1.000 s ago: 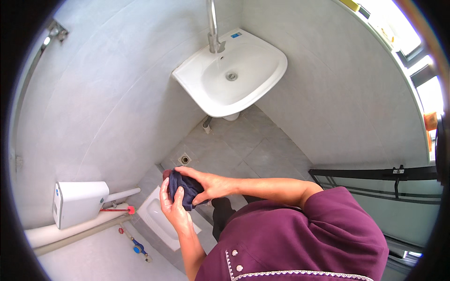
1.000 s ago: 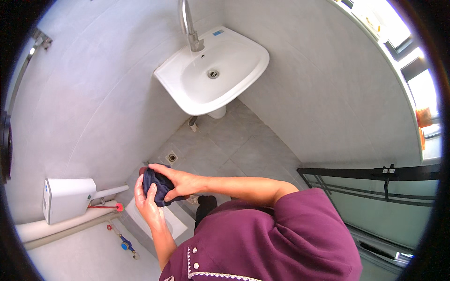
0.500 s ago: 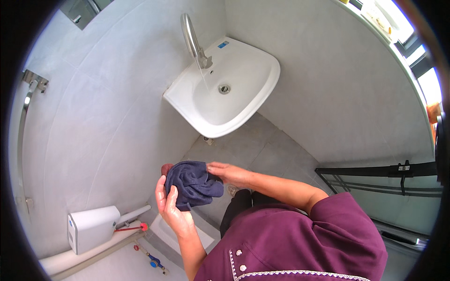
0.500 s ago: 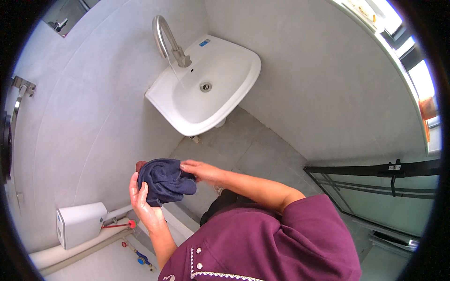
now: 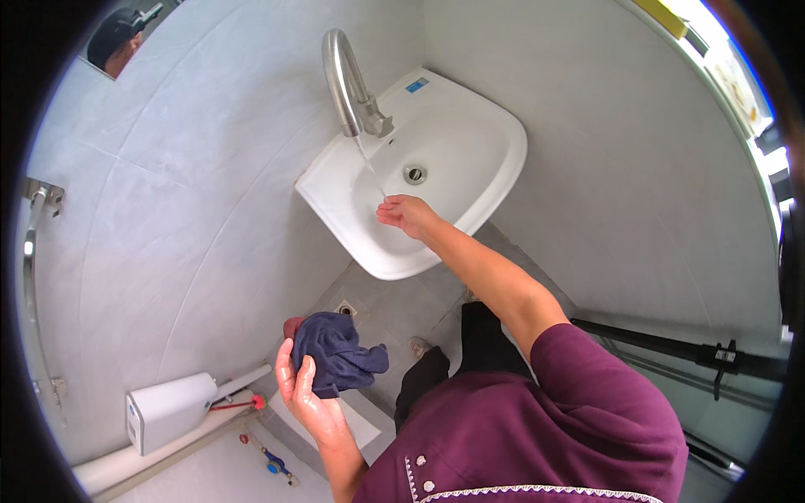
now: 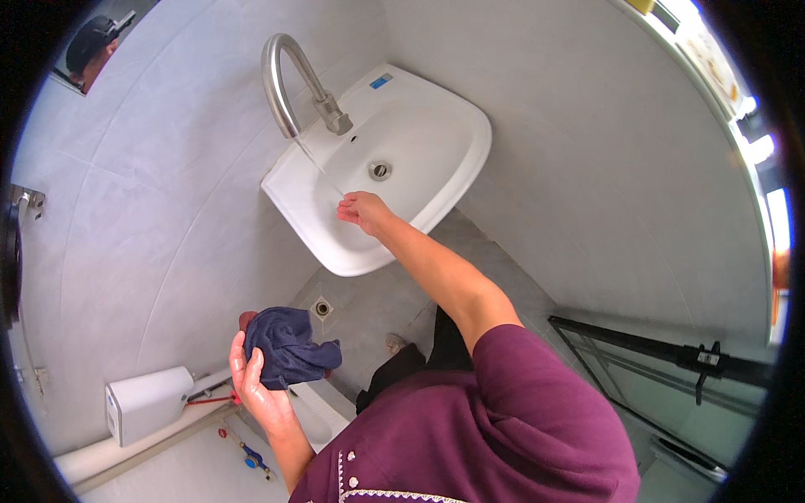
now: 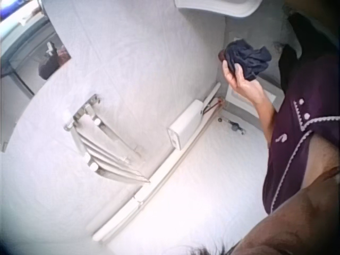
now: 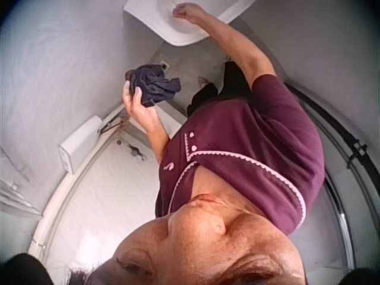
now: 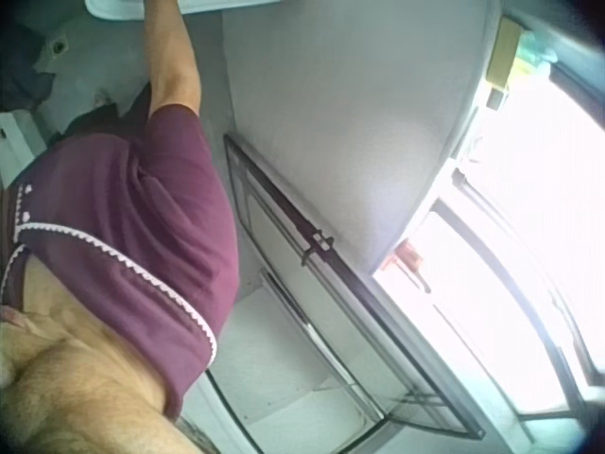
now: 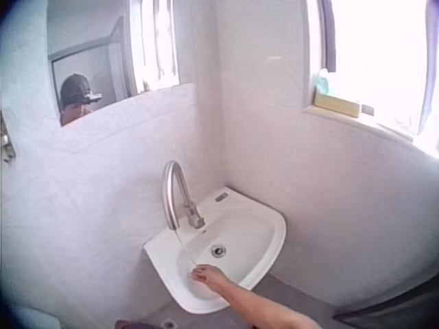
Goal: The person washes a dark cloth under a sink faucet, then rinses it in a red basin filled with soapy water. They wring out the cloth, wipe a wall-mounted towel rack and a water heater, then return to the sink to rinse and wring the cloth again before moving toward the basin.
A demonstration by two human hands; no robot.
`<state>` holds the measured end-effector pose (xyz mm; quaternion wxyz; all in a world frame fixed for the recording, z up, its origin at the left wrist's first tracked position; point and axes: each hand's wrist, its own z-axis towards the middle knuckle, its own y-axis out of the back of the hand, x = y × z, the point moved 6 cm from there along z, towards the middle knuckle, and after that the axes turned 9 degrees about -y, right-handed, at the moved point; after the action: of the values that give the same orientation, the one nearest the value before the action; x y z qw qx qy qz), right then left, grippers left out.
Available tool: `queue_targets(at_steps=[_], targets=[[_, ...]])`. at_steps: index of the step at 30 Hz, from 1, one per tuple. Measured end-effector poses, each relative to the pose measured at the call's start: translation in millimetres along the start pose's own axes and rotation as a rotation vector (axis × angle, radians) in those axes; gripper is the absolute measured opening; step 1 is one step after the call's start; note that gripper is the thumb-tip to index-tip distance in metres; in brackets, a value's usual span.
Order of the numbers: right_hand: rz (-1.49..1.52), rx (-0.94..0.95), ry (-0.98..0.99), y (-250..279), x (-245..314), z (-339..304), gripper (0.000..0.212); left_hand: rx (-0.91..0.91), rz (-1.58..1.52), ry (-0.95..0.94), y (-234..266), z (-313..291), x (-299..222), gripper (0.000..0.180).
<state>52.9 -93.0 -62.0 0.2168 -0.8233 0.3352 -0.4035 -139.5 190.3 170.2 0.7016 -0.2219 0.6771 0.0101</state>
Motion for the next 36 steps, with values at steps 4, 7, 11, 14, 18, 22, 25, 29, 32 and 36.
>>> queue_targets(at_steps=[4, 7, 11, 14, 18, 22, 25, 29, 32, 36], targets=[[-0.517, -0.067, -0.069, 9, -2, 0, 0.032, -0.066, -0.013, -0.030, -19, 7, -10, 0.042], [-1.105, -0.201, 0.173, 32, 23, -23, 0.030, -0.050, -0.103, -0.034, -59, 15, -10, 0.042], [-0.961, -0.014, 0.025, 34, 43, -53, 0.033, 0.043, -0.194, -0.117, -118, 33, 18, 0.042], [-0.646, 0.078, -0.078, 35, 58, -72, 0.037, 0.036, -0.080, -0.263, -168, 49, 53, 0.053], [-0.862, -0.048, 0.123, 53, 74, -64, 0.043, 0.205, 0.622, -0.484, -167, 81, 153, 0.058], [-1.176, -0.157, 0.315, 62, 90, -53, 0.046, 0.496, 1.305, -0.650, -161, 74, 203, 0.057], [-1.248, -0.190, 0.453, 69, 103, -31, 0.045, 0.479, 1.399, -0.755, -164, 77, 203, 0.054], [-1.080, -0.258, 0.501, 0, 178, -17, 0.041, 0.377, 1.245, -0.763, -141, 83, 210, 0.052], [-1.045, -0.250, 0.733, -61, 212, -25, 0.044, 0.352, 1.213, -0.733, -134, 85, 213, 0.050], [-0.857, 0.009, 0.544, -128, 235, -83, 0.061, 0.343, 1.223, -0.717, -130, 86, 211, 0.050]])
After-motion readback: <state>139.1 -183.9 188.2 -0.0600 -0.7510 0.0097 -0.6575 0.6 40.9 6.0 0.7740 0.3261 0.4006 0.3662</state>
